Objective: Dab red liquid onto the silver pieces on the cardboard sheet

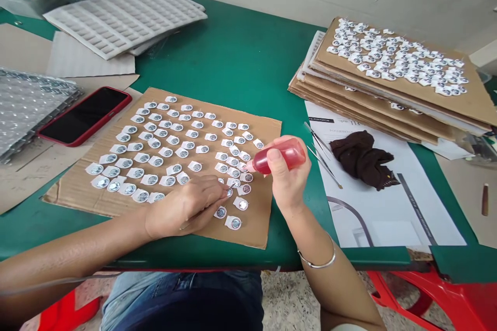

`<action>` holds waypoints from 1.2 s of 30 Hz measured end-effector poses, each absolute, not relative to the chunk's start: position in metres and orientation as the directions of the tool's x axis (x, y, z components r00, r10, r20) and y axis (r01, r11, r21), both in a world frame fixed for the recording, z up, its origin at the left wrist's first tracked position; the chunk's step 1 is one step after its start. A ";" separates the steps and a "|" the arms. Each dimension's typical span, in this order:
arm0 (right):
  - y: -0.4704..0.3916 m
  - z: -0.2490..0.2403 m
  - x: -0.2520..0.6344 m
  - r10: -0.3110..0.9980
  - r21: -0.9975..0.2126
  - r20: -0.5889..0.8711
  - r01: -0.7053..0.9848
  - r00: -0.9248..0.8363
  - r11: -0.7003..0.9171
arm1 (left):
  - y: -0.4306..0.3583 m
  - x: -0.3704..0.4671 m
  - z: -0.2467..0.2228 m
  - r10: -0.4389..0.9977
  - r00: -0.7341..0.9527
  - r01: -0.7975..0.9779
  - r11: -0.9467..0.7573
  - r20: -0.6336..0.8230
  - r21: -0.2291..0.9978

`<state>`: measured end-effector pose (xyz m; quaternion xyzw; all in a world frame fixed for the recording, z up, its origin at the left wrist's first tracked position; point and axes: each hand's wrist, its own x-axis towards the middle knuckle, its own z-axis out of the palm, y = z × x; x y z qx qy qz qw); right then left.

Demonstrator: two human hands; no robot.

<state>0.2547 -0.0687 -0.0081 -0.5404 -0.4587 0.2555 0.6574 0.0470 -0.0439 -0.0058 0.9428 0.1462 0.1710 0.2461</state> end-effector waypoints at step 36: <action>-0.070 -0.007 0.233 0.923 -0.794 0.346 0.577 0.170 0.192 | -0.067 0.050 -0.017 0.168 0.943 0.173 -0.985 0.289 0.009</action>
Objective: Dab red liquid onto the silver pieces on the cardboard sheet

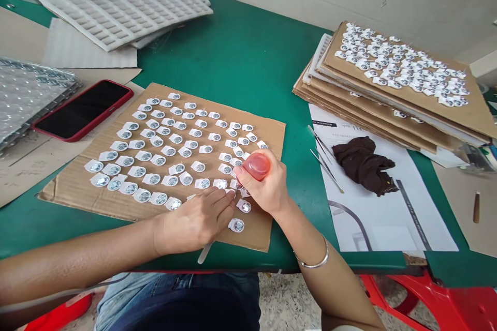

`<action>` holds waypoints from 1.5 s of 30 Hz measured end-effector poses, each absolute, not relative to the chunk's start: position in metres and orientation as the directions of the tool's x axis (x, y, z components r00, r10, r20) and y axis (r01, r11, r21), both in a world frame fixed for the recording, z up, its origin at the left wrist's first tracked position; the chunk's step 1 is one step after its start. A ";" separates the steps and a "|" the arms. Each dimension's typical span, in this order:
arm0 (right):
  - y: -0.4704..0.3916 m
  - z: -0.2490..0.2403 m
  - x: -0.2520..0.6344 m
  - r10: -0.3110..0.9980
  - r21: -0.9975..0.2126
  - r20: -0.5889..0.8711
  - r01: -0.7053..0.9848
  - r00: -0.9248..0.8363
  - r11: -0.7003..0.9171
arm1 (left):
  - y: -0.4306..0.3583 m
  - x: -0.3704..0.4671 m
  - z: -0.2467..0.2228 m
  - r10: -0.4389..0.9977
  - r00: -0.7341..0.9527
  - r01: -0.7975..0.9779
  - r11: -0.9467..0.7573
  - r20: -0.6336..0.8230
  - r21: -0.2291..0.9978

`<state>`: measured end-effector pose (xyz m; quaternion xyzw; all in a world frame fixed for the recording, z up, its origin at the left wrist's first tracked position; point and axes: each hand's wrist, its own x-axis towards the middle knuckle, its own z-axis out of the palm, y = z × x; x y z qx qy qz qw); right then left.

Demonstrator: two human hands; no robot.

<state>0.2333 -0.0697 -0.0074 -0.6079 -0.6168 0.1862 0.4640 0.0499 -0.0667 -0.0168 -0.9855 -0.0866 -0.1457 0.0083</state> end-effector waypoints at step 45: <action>-0.066 -0.015 0.238 0.881 -0.748 0.423 0.631 0.213 0.207 | -0.063 0.051 -0.013 0.201 0.939 0.180 -0.979 0.280 0.098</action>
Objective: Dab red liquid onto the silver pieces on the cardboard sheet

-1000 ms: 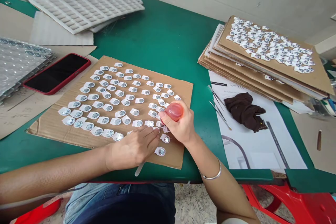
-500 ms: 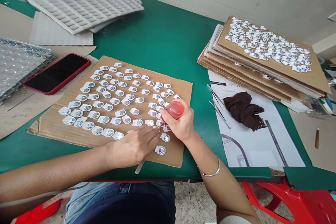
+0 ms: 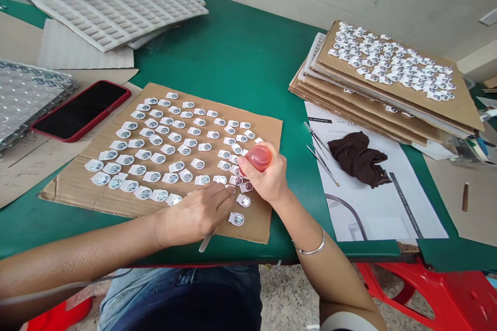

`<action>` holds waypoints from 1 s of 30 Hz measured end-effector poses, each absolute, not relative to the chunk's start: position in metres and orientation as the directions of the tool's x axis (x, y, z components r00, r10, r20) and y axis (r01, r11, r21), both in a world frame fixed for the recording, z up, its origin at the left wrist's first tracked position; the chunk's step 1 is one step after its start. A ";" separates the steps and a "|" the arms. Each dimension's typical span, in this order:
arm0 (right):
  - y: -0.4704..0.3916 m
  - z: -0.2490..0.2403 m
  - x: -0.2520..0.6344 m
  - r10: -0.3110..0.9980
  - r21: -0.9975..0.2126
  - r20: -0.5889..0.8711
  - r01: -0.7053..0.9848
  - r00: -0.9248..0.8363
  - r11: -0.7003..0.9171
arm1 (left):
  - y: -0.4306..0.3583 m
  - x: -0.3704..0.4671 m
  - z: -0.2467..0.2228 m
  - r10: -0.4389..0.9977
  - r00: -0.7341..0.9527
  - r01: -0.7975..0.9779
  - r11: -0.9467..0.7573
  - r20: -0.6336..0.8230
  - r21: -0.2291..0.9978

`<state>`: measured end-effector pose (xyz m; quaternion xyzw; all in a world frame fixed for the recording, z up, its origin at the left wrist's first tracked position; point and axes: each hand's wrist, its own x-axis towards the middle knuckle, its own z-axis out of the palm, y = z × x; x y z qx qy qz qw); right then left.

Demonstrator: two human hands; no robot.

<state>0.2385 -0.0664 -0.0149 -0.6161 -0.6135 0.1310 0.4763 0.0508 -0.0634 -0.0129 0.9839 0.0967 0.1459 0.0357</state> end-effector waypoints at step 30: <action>-0.067 -0.014 0.241 0.873 -0.744 0.440 0.630 0.212 0.222 | -0.060 0.049 -0.015 0.252 0.936 0.200 -0.956 0.246 0.216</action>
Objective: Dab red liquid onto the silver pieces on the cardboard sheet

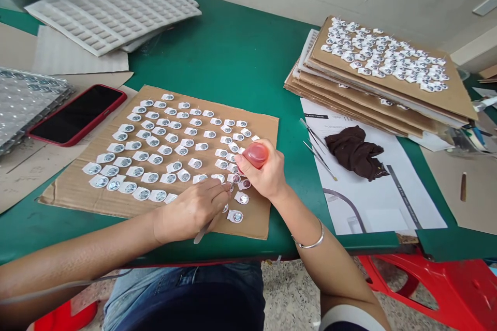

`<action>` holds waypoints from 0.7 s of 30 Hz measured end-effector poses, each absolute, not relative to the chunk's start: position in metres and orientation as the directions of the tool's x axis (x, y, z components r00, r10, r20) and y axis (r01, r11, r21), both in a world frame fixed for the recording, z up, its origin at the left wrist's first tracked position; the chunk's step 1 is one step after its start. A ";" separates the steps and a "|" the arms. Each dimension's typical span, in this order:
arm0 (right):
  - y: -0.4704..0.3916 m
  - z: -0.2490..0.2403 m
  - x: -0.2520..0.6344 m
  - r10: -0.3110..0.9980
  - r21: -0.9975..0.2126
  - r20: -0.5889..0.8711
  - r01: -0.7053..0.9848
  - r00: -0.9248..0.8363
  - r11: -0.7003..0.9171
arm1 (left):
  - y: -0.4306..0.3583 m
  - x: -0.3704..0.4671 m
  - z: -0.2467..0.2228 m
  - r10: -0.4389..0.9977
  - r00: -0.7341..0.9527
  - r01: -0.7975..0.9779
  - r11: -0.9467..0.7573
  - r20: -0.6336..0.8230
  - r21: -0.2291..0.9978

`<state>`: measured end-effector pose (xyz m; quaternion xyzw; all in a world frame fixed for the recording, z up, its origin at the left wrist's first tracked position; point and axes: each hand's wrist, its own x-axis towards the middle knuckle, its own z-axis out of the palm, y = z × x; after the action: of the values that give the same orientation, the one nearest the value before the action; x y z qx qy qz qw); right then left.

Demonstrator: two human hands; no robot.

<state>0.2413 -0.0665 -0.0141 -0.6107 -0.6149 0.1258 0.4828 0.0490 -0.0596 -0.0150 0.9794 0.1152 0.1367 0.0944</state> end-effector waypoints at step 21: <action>-0.069 -0.010 0.244 0.885 -0.675 0.465 0.653 0.014 0.344 | -0.011 0.061 0.013 0.574 0.806 0.400 -0.351 -0.143 0.846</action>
<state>0.2439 -0.0689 -0.0100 -0.5575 -0.6899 0.1310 0.4428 0.0613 -0.0112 0.0132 0.8171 0.2981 0.0897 0.4853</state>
